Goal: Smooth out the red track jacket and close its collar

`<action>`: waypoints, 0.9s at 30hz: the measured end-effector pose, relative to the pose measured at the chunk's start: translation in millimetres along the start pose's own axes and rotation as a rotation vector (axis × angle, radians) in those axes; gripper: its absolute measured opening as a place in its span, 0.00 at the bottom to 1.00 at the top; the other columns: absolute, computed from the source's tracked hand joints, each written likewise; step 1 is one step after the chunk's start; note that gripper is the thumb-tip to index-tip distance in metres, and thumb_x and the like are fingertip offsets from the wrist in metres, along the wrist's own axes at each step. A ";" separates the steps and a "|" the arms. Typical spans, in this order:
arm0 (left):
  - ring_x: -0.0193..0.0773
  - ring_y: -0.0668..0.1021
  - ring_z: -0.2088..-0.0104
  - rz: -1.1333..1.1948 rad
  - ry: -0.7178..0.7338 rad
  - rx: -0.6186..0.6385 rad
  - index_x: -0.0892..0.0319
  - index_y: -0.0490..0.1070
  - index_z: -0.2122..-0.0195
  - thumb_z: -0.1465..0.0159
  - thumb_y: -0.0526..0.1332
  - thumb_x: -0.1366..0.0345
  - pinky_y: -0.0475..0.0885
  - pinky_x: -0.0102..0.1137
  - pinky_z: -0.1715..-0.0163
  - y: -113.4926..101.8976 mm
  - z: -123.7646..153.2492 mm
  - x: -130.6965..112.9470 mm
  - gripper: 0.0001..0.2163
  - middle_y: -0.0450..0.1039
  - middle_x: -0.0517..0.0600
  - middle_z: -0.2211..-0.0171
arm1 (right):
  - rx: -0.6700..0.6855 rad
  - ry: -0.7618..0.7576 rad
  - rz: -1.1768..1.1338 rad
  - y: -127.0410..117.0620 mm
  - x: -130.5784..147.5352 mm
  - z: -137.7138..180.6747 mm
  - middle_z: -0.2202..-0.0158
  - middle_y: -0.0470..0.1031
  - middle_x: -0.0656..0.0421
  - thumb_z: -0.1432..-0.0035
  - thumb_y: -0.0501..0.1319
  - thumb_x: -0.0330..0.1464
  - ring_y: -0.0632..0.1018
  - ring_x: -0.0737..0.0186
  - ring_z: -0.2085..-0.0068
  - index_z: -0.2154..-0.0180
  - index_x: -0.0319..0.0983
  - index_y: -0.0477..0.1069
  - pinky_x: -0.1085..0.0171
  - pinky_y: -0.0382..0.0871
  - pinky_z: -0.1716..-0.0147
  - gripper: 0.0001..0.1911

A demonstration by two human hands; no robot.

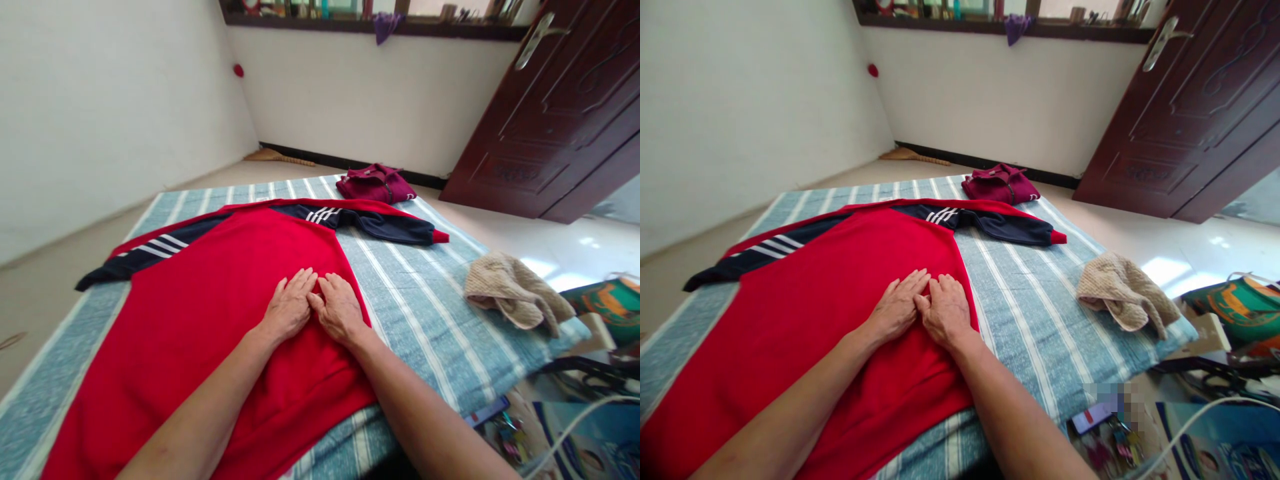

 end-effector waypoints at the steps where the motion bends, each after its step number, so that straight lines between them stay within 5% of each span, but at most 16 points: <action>1: 0.41 0.53 0.35 0.001 -0.004 0.003 0.60 0.54 0.36 0.36 0.48 0.67 0.51 0.46 0.39 0.5 -0.4 0.0 0.25 0.50 0.52 0.34 | 0.006 0.002 0.012 -0.7 0.8 -0.1 0.44 0.66 0.47 0.35 0.49 0.42 0.64 0.51 0.41 0.49 0.36 0.67 0.52 0.55 0.42 0.22; 21: 0.41 0.56 0.36 0.031 0.030 0.013 0.58 0.56 0.38 0.35 0.48 0.61 0.53 0.45 0.40 -0.2 -8.4 7.1 0.23 0.53 0.54 0.35 | 0.108 0.017 0.126 0.1 5.5 1.2 0.40 0.61 0.43 0.34 0.45 0.45 0.60 0.48 0.38 0.45 0.31 0.63 0.51 0.51 0.41 0.28; 27: 0.42 0.52 0.34 -0.016 0.009 -0.053 0.64 0.47 0.34 0.35 0.48 0.61 0.52 0.43 0.39 -3.1 -0.3 7.4 0.28 0.47 0.57 0.34 | 0.119 0.026 0.117 -2.0 6.0 1.7 0.39 0.61 0.44 0.34 0.45 0.46 0.59 0.48 0.38 0.45 0.32 0.65 0.51 0.51 0.40 0.29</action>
Point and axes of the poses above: each hand's wrist, its own z-axis away from the middle knuckle, its own y-axis out of the palm, x = y × z, the point moved 4 cm from there along -z, towards the middle knuckle
